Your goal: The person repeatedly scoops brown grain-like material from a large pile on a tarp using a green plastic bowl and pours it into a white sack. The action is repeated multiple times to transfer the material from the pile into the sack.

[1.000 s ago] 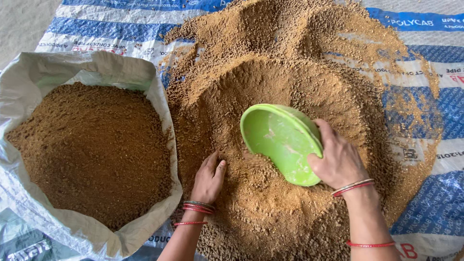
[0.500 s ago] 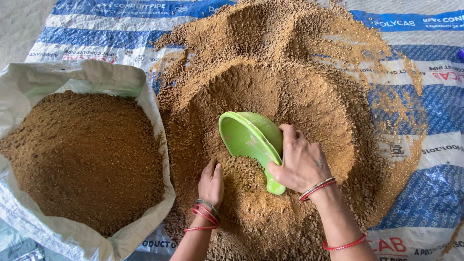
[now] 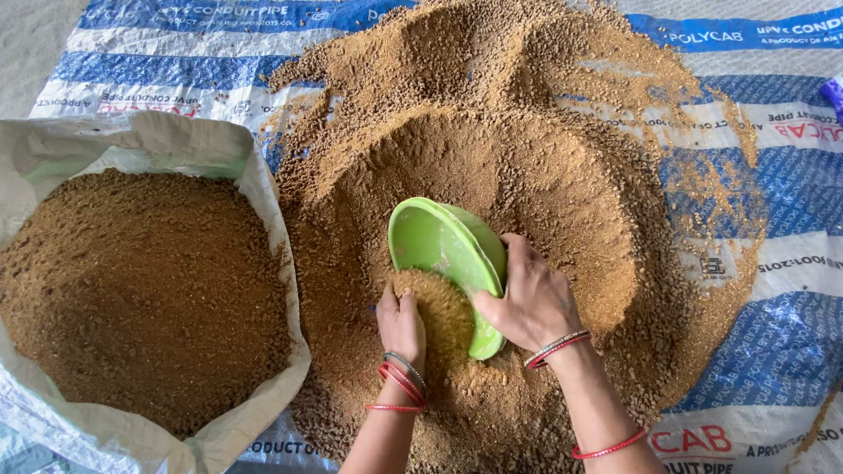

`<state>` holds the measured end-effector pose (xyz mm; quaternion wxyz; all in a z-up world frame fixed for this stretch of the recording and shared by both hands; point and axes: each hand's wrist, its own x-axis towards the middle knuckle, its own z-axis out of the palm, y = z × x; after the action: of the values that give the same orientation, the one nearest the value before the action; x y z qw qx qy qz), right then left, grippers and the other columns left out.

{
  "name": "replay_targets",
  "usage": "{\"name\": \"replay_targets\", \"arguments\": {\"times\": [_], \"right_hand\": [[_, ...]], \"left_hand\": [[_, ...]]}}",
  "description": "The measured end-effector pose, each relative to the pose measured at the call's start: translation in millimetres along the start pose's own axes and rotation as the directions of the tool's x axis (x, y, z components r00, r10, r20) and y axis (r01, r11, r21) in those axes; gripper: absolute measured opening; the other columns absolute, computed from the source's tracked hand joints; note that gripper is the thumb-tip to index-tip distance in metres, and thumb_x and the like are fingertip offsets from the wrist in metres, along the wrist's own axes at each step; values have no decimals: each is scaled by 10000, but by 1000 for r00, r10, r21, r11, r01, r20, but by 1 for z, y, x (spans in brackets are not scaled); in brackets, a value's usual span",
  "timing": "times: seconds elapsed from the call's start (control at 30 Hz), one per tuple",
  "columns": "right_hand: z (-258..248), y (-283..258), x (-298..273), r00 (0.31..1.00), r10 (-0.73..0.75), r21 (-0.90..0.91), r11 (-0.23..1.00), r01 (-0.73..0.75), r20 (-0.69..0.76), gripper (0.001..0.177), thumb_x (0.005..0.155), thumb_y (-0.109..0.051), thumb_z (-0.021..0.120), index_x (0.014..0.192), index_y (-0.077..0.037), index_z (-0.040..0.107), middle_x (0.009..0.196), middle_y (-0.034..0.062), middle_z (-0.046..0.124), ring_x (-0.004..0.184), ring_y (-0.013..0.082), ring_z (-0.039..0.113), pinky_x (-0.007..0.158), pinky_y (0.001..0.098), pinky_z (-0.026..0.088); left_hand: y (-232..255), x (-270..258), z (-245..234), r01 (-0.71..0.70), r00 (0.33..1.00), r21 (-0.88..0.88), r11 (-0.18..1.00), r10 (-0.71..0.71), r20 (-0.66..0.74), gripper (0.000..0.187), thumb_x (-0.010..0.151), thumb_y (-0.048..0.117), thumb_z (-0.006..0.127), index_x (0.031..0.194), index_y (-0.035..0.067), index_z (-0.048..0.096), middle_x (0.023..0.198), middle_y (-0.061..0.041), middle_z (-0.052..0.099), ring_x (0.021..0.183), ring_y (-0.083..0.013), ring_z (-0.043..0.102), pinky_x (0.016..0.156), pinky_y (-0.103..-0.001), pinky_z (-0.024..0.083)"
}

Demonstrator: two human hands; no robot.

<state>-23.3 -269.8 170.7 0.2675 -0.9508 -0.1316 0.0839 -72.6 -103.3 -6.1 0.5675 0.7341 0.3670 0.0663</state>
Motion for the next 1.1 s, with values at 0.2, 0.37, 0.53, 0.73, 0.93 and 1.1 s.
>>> {"name": "replay_targets", "arguments": {"times": [0.2,0.37,0.53,0.73,0.93,1.1], "right_hand": [[3,13,0,978,199,129,970,-205,61,810,627,-492,540,1280,-18,479,1030,165,644,822,286,665,531,405,551],[28,14,-7,957,287,248,926,-286,32,831,606,-465,552,1350,-98,514,1130,147,673,913,299,691,645,446,572],[42,30,-3,924,383,573,759,-309,-9,884,688,-367,601,1503,-122,363,1385,185,581,1178,328,628,963,453,511],[34,40,3,894,436,766,538,-352,104,939,694,-289,579,1554,-149,230,1439,204,495,1234,357,602,912,546,587],[15,31,2,915,403,583,749,-315,-24,895,764,-325,610,1547,-106,236,1378,230,566,1040,337,708,776,463,628],[13,20,2,951,304,380,887,-261,-56,811,822,-347,603,1513,-99,259,1319,200,624,785,282,758,482,409,607]], "left_hand": [[6,1,31,-33,998,57,998,36,-55,772,907,426,539,1544,37,346,1546,-255,356,1430,-390,350,1189,-502,268],[26,6,49,-133,990,195,972,138,-11,828,920,454,573,1567,26,283,1633,-317,116,1523,-436,103,1227,-506,122],[68,-9,38,-214,949,258,942,138,284,692,905,489,527,1521,184,454,1647,-192,241,1547,-358,165,1255,-475,155],[113,26,6,-647,753,208,733,571,327,567,1045,451,394,1485,114,516,1600,-147,423,1557,-349,249,1241,-526,192],[99,97,-26,-604,762,390,695,360,539,561,1047,448,343,1437,113,569,1557,-93,513,1535,-266,344,1274,-450,284],[45,96,-30,-630,756,475,614,346,555,569,1025,391,380,1499,81,440,1586,-149,386,1479,-293,319,1203,-484,246]]}}
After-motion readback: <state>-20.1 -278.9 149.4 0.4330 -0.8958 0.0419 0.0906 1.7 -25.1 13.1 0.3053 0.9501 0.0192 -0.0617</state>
